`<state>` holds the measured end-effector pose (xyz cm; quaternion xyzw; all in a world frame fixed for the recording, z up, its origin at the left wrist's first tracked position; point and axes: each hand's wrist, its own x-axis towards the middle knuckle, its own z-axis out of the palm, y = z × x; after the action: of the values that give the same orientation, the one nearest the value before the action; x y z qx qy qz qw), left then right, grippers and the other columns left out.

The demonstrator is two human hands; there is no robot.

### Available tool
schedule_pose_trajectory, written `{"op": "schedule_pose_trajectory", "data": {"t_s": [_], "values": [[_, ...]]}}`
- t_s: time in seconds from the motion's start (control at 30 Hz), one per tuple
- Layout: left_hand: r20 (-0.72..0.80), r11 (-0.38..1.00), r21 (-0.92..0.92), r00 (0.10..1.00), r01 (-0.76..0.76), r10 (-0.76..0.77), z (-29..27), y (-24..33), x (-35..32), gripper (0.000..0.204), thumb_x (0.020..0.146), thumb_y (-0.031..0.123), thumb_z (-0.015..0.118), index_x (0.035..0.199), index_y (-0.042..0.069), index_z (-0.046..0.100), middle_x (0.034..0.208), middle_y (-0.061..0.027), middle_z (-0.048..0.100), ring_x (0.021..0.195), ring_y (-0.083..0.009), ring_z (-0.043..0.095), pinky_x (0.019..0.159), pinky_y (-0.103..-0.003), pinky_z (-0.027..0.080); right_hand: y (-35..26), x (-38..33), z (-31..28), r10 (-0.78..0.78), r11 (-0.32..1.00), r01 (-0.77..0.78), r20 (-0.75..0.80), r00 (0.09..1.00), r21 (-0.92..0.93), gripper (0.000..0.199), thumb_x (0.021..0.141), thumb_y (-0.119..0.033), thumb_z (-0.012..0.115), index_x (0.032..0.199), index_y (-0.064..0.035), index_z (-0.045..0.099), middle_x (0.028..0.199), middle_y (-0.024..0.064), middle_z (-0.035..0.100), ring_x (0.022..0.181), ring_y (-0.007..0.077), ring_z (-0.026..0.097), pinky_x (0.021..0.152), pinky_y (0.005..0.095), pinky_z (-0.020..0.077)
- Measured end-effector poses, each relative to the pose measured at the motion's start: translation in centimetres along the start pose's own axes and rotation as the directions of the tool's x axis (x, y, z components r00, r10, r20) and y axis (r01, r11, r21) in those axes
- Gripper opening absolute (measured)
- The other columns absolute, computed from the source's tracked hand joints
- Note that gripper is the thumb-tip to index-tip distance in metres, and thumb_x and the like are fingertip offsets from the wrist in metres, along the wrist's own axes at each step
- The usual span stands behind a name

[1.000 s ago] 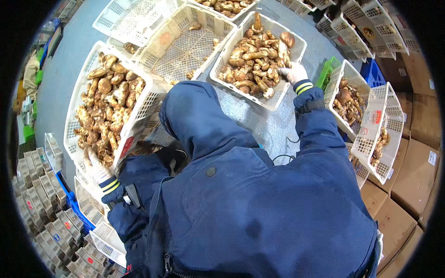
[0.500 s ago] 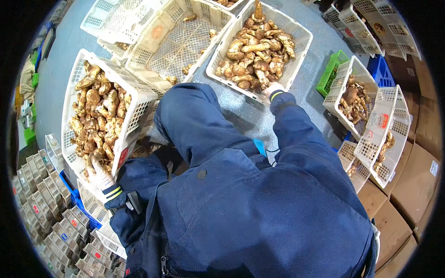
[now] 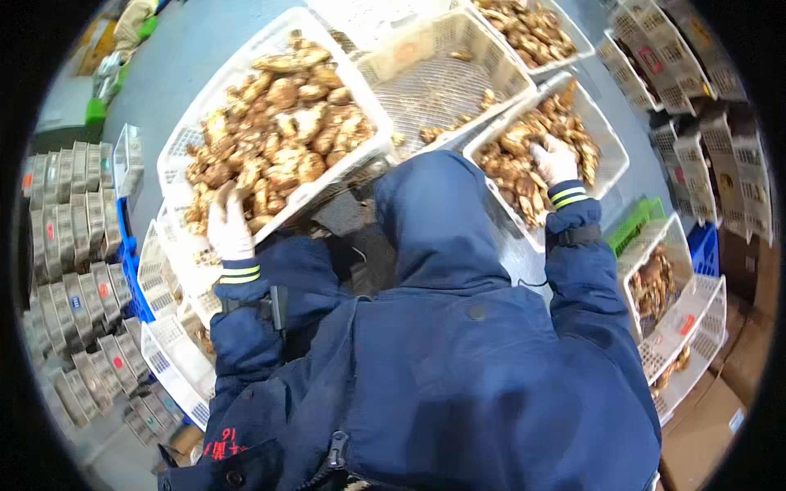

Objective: The person moves white plastic baskets filled with mushrooms, stacks the baskets, and handles individual mushrooms by hand.

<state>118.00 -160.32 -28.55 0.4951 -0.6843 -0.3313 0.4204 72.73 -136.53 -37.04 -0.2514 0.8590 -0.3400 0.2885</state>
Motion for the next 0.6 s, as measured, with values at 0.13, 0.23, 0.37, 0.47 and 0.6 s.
{"op": "schedule_pose_trajectory", "data": {"t_s": [0.13, 0.23, 0.37, 0.47, 0.6], "values": [[0.000, 0.991, 0.118, 0.998, 0.056, -0.056, -2.2, -0.1, -0.7, 0.031, 0.084, 0.017, 0.052, 0.107, -0.004, 0.052, 0.102, -0.0123, 0.057, 0.091, -0.0158, 0.053, 0.082, -0.025, 0.041, -16.7, -3.7, 3.2, -0.619, 0.770, 0.614, 0.033, 0.785, -0.173, 0.027, 0.080, -0.020, 0.053, 0.102, -0.0062, 0.057, 0.094, 0.0127, 0.060, 0.087, 0.0221, 0.059, 0.075, 0.0286, 0.0448], [-0.025, 1.000, 0.024, 1.000, -0.001, 0.002, -3.7, -1.9, -1.5, 0.031, 0.081, 0.016, 0.055, 0.105, -0.003, 0.054, 0.098, -0.0145, 0.060, 0.090, -0.0202, 0.056, 0.082, -0.029, 0.042, -23.9, -4.8, 8.4, -0.801, 0.586, 0.808, 0.104, 0.589, -0.057, 0.030, 0.078, -0.021, 0.053, 0.105, -0.0074, 0.055, 0.095, 0.0125, 0.060, 0.088, 0.0236, 0.058, 0.076, 0.0290, 0.0446], [-0.064, 0.994, 0.020, 0.992, -0.105, 0.106, -3.7, -3.9, -2.1, 0.028, 0.077, 0.017, 0.059, 0.100, 0.002, 0.056, 0.088, -0.0136, 0.061, 0.081, -0.0260, 0.058, 0.074, -0.033, 0.044, -31.2, -5.8, 12.4, -0.826, 0.461, 0.865, 0.259, 0.500, -0.197, 0.036, 0.077, -0.019, 0.055, 0.111, -0.0065, 0.051, 0.095, 0.0138, 0.058, 0.088, 0.0262, 0.056, 0.076, 0.0320, 0.0439], [-0.066, 0.991, 0.062, 0.991, -0.116, 0.120, -4.6, -3.0, -2.4, 0.027, 0.074, 0.014, 0.061, 0.098, 0.003, 0.057, 0.085, -0.0142, 0.061, 0.080, -0.0285, 0.057, 0.073, -0.034, 0.044, -34.6, -4.1, 16.2, -0.867, 0.388, 0.911, 0.281, 0.413, -0.141, 0.041, 0.081, -0.021, 0.055, 0.118, -0.0075, 0.046, 0.100, 0.0151, 0.058, 0.091, 0.0233, 0.056, 0.079, 0.0304, 0.0424], [-0.099, 0.995, 0.005, 0.990, -0.099, 0.099, -5.2, -4.4, -3.0, 0.021, 0.073, 0.011, 0.061, 0.092, 0.003, 0.059, 0.081, -0.0122, 0.062, 0.078, -0.0279, 0.058, 0.071, -0.035, 0.045, -39.0, -2.3, 22.8, -0.634, 0.550, 0.788, 0.476, 0.610, -0.278, 0.047, 0.079, -0.024, 0.057, 0.122, -0.0139, 0.043, 0.069, 0.0148, 0.057, 0.059, 0.0229, 0.052, 0.055, 0.0362, 0.0422]]}}
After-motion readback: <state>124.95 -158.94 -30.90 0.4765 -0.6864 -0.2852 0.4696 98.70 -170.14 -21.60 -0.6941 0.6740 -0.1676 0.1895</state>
